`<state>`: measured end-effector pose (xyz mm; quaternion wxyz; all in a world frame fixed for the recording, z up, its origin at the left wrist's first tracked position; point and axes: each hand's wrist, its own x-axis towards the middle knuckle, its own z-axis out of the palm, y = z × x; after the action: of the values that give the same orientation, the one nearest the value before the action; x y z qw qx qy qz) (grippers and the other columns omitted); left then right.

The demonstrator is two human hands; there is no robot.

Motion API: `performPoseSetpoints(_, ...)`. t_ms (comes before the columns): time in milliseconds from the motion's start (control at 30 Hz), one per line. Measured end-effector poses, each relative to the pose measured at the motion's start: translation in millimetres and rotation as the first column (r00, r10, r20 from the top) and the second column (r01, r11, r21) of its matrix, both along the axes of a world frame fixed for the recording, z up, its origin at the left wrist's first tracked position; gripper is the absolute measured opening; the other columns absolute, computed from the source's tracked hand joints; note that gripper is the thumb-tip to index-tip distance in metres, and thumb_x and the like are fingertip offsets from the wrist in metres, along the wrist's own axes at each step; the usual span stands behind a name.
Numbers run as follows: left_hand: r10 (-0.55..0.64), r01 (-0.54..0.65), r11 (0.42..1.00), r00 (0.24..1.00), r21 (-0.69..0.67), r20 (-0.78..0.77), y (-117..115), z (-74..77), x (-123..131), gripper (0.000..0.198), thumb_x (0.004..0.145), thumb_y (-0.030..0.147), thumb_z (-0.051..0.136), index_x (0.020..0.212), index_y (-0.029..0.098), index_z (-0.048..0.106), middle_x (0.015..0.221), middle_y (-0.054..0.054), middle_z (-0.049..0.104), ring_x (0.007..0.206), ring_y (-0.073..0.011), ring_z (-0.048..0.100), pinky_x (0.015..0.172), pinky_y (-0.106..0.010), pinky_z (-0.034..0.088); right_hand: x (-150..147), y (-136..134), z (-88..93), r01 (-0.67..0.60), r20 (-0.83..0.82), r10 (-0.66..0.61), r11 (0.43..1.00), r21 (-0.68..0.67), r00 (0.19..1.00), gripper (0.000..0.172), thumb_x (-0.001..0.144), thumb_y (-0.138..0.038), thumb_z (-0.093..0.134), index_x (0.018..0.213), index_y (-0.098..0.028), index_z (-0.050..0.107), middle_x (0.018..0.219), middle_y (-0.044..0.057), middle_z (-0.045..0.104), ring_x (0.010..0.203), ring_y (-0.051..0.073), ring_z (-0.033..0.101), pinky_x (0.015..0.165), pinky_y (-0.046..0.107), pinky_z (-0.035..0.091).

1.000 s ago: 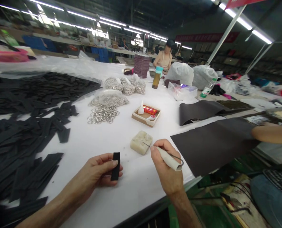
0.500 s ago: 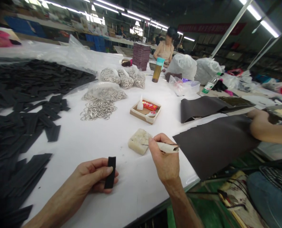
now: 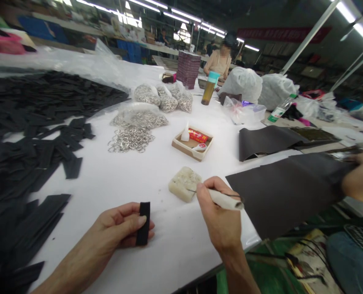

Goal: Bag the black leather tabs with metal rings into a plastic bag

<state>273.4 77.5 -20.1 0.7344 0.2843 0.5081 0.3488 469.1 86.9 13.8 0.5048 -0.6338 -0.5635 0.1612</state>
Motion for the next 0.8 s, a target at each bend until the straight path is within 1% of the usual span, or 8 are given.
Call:
performPoseSetpoints(167,0.025,-0.024,1.0,0.999,-0.011,0.021,-4,6.5,0,0.024,0.064,0.027,0.069,0.081,0.011,0.063,0.07,-0.007,0.069,0.062,-0.016,0.064,0.058,-0.024,0.052,2,-18,10.8,0.11,0.129,-0.121,0.99,0.091,0.984,0.023,0.077,-0.038,0.065,0.07,-0.017,0.06,0.051,-0.004,0.047,0.042,0.009,0.038,0.037,0.02,0.029)
performPoseSetpoints(267,0.035,-0.035,0.999,0.998,-0.005,0.047,-8,7.3,-4,0.022,0.067,0.028,0.068,0.081,0.011,0.063,0.071,-0.007,0.069,0.063,-0.0161,0.064,0.059,-0.025,0.052,3,-14,4.9,0.073,0.061,-0.078,0.994,0.086,0.995,0.023,0.078,-0.038,0.065,0.07,-0.017,0.059,0.054,-0.003,0.05,0.047,0.01,0.042,0.041,0.019,0.033)
performPoseSetpoints(400,0.001,-0.003,0.999,0.998,0.039,0.062,-10,8.0,-12,0.018,0.072,0.027,0.066,0.081,0.012,0.065,0.074,-0.007,0.07,0.067,-0.016,0.065,0.061,-0.023,0.051,8,-10,-10.9,0.053,-0.086,-0.053,0.999,-0.006,0.995,0.025,0.079,-0.042,0.064,0.076,-0.018,0.06,0.057,-0.003,0.052,0.051,0.012,0.046,0.043,0.019,0.036)
performPoseSetpoints(467,-0.016,0.013,0.998,0.998,0.063,0.055,-13,11.0,-17,0.016,0.073,0.027,0.065,0.08,0.013,0.066,0.074,-0.007,0.07,0.068,-0.0162,0.065,0.061,-0.022,0.051,8,-12,-14.8,0.043,-0.08,-0.044,0.999,-0.025,0.996,0.025,0.078,-0.043,0.064,0.082,-0.019,0.062,0.062,-0.002,0.056,0.054,0.012,0.048,0.045,0.019,0.039)
performPoseSetpoints(567,-0.014,0.011,0.997,0.999,0.078,0.045,-19,18.8,-29,0.016,0.075,0.028,0.064,0.08,0.013,0.066,0.074,-0.007,0.07,0.069,-0.0166,0.065,0.061,-0.022,0.05,4,-20,-11.5,0.017,0.021,-0.016,1.0,-0.014,1.0,0.024,0.078,-0.043,0.064,0.087,-0.021,0.066,0.071,0.0,0.063,0.055,0.012,0.05,0.047,0.019,0.041)
performPoseSetpoints(633,0.032,-0.035,0.994,0.999,0.101,0.031,-23,24.5,-42,0.016,0.075,0.028,0.065,0.08,0.013,0.066,0.074,-0.007,0.07,0.069,-0.0167,0.065,0.062,-0.022,0.05,-3,-24,-6.7,0.009,0.105,-0.012,1.0,0.03,0.994,0.023,0.078,-0.043,0.063,0.086,-0.022,0.068,0.072,0.0,0.064,0.053,0.011,0.051,0.046,0.019,0.041)
performPoseSetpoints(700,0.137,-0.138,0.98,0.99,0.141,0.021,-26,29.5,-59,0.014,0.074,0.027,0.067,0.079,0.014,0.066,0.073,-0.006,0.071,0.068,-0.0167,0.066,0.062,-0.023,0.051,-11,-27,-4.6,-0.016,0.165,0.004,0.997,0.072,0.986,0.024,0.078,-0.044,0.062,0.084,-0.022,0.068,0.066,-0.001,0.062,0.048,0.01,0.05,0.044,0.019,0.041)
performPoseSetpoints(800,0.335,-0.332,0.925,0.942,0.183,0.018,-27,33.9,-88,0.012,0.073,0.026,0.069,0.079,0.016,0.066,0.074,-0.005,0.071,0.067,-0.0163,0.066,0.064,-0.024,0.052,-25,-29,-11.3,-0.144,0.151,0.13,0.985,0.091,0.98,0.022,0.083,-0.041,0.058,0.087,-0.021,0.065,0.058,-0.003,0.061,0.039,0.009,0.049,0.039,0.019,0.041)
